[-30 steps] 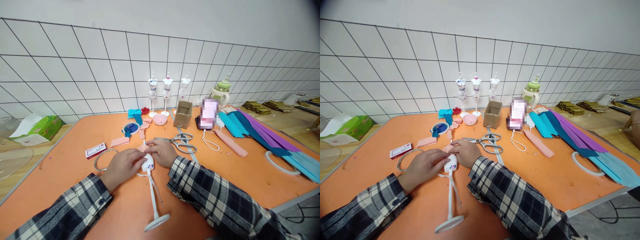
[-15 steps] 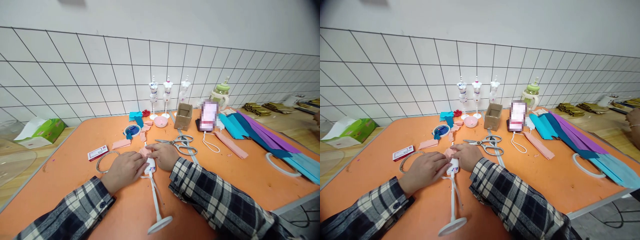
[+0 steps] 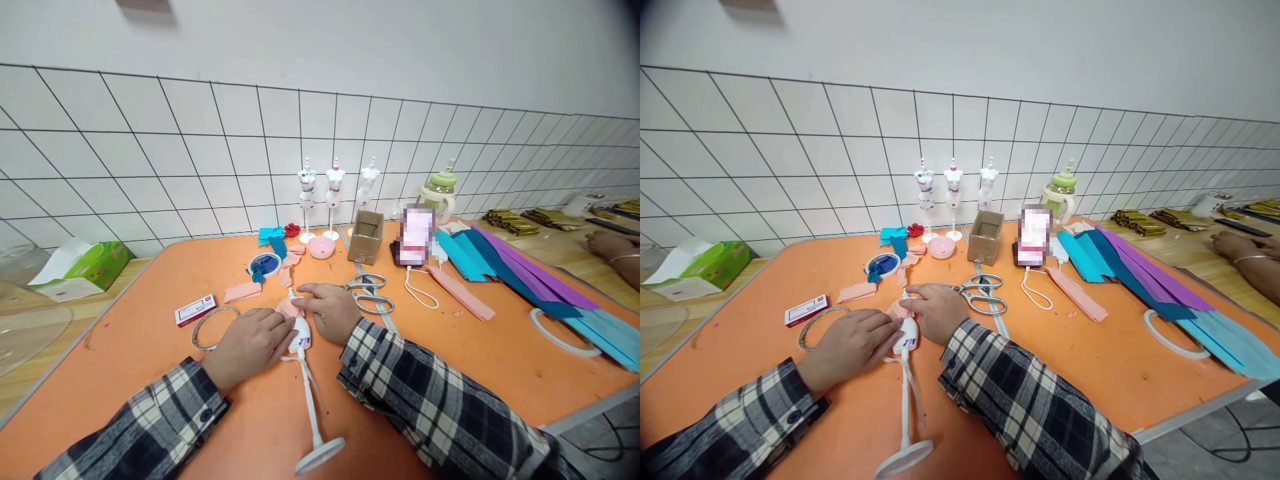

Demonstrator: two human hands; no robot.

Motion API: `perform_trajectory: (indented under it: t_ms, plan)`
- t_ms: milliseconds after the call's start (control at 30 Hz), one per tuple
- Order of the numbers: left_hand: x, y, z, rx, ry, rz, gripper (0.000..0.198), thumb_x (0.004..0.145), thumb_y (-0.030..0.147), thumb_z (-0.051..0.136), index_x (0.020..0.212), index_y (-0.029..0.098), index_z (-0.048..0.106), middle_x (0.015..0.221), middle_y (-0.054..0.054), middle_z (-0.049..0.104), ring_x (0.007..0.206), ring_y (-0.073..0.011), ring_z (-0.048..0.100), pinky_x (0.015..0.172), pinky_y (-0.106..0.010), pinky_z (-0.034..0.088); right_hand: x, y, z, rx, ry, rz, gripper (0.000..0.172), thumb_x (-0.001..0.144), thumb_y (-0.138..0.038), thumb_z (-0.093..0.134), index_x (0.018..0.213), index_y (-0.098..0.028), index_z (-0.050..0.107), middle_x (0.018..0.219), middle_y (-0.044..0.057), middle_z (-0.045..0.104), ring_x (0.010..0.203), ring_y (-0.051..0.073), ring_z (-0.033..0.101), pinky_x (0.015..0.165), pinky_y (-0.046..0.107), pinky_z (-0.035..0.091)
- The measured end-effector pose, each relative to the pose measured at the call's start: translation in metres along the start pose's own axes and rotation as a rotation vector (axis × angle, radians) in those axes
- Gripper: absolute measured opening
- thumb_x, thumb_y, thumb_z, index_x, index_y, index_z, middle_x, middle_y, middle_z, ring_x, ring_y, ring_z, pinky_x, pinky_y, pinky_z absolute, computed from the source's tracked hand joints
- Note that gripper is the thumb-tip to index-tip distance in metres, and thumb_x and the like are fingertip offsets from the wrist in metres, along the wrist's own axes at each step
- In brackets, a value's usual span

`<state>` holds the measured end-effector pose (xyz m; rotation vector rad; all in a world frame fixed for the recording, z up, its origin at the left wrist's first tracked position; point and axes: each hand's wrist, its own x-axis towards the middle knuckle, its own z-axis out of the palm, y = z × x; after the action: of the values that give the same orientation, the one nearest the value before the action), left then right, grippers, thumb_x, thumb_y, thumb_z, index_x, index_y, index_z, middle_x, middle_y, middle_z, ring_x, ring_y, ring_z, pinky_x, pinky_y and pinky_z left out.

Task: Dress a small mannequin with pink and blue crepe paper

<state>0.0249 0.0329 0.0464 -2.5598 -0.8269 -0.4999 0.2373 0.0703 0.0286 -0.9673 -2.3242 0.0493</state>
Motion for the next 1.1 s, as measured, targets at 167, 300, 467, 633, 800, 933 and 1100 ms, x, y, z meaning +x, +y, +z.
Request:
perform_trajectory:
  t_ms: [167, 300, 467, 633, 800, 933, 1100]
  plan:
    - [0.001, 0.000, -0.001, 0.004, -0.045, -0.011, 0.025, 0.097, 0.028, 0.049, 0.089, 0.018, 0.070, 0.075, -0.004, 0.066, 0.069, -0.0181, 0.060, 0.062, -0.032, 0.047, 0.001, 0.002, 0.006, 0.051, -0.116, 0.082, 0.033, 0.084, -0.011, 0.052, 0.095, -0.027, 0.079, 0.129, -0.002, 0.066, 0.109, 0.021, 0.063, 0.093, 0.037, 0.050]
    - [0.000, 0.001, 0.000, -0.022, -0.036, -0.034, 0.026, 0.098, 0.028, 0.046, 0.098, 0.017, 0.070, 0.099, -0.010, 0.071, 0.090, -0.0223, 0.065, 0.075, -0.034, 0.052, 0.000, 0.009, 0.012, 0.236, -0.037, 0.222, 0.043, 0.079, -0.001, 0.048, 0.094, -0.026, 0.079, 0.121, -0.002, 0.070, 0.108, 0.015, 0.065, 0.097, 0.030, 0.050]
    - [0.000, -0.001, 0.003, -0.146, -0.118, -0.051, 0.028, 0.099, 0.025, 0.042, 0.108, 0.016, 0.067, 0.112, -0.011, 0.072, 0.105, -0.0240, 0.064, 0.092, -0.038, 0.051, -0.001, 0.016, 0.017, 0.226, -0.016, 0.176, 0.041, 0.079, -0.003, 0.050, 0.095, -0.027, 0.079, 0.124, -0.002, 0.068, 0.112, 0.017, 0.063, 0.102, 0.033, 0.047]
    - [0.000, -0.002, 0.002, -0.320, -0.159, -0.159, 0.031, 0.099, 0.027, 0.043, 0.125, 0.020, 0.057, 0.125, -0.010, 0.065, 0.114, -0.0236, 0.059, 0.100, -0.040, 0.046, 0.002, 0.009, 0.003, 0.142, -0.048, 0.212, 0.034, 0.082, -0.008, 0.052, 0.099, -0.025, 0.076, 0.119, 0.002, 0.069, 0.108, 0.018, 0.064, 0.097, 0.033, 0.048]
    - [-0.010, -0.009, 0.008, -0.389, 0.059, -0.390, 0.035, 0.099, 0.031, 0.044, 0.132, 0.020, 0.049, 0.128, -0.012, 0.059, 0.120, -0.0247, 0.053, 0.103, -0.042, 0.042, 0.006, -0.015, -0.018, -0.041, -0.231, 0.521, 0.048, 0.093, -0.054, 0.044, 0.088, -0.017, 0.074, 0.090, 0.014, 0.073, 0.088, 0.028, 0.069, 0.078, 0.041, 0.051]
    - [-0.012, -0.021, 0.015, -0.529, 0.242, -0.724, 0.036, 0.099, 0.041, 0.042, 0.126, 0.019, 0.050, 0.111, -0.010, 0.061, 0.104, -0.0238, 0.059, 0.092, -0.042, 0.048, 0.006, -0.035, -0.018, -0.007, -0.555, 0.515, 0.067, 0.077, -0.079, 0.049, 0.069, -0.017, 0.074, 0.077, 0.018, 0.072, 0.082, 0.034, 0.070, 0.069, 0.041, 0.050]
    - [-0.008, -0.028, 0.021, -0.786, 0.265, -0.935, 0.045, 0.095, 0.053, 0.046, 0.125, 0.020, 0.048, 0.107, -0.009, 0.062, 0.105, -0.0243, 0.061, 0.092, -0.044, 0.049, 0.005, -0.035, -0.005, 0.115, -0.494, 0.606, 0.048, 0.071, -0.066, 0.066, 0.062, -0.019, 0.068, 0.069, 0.012, 0.071, 0.072, 0.029, 0.068, 0.057, 0.033, 0.045]
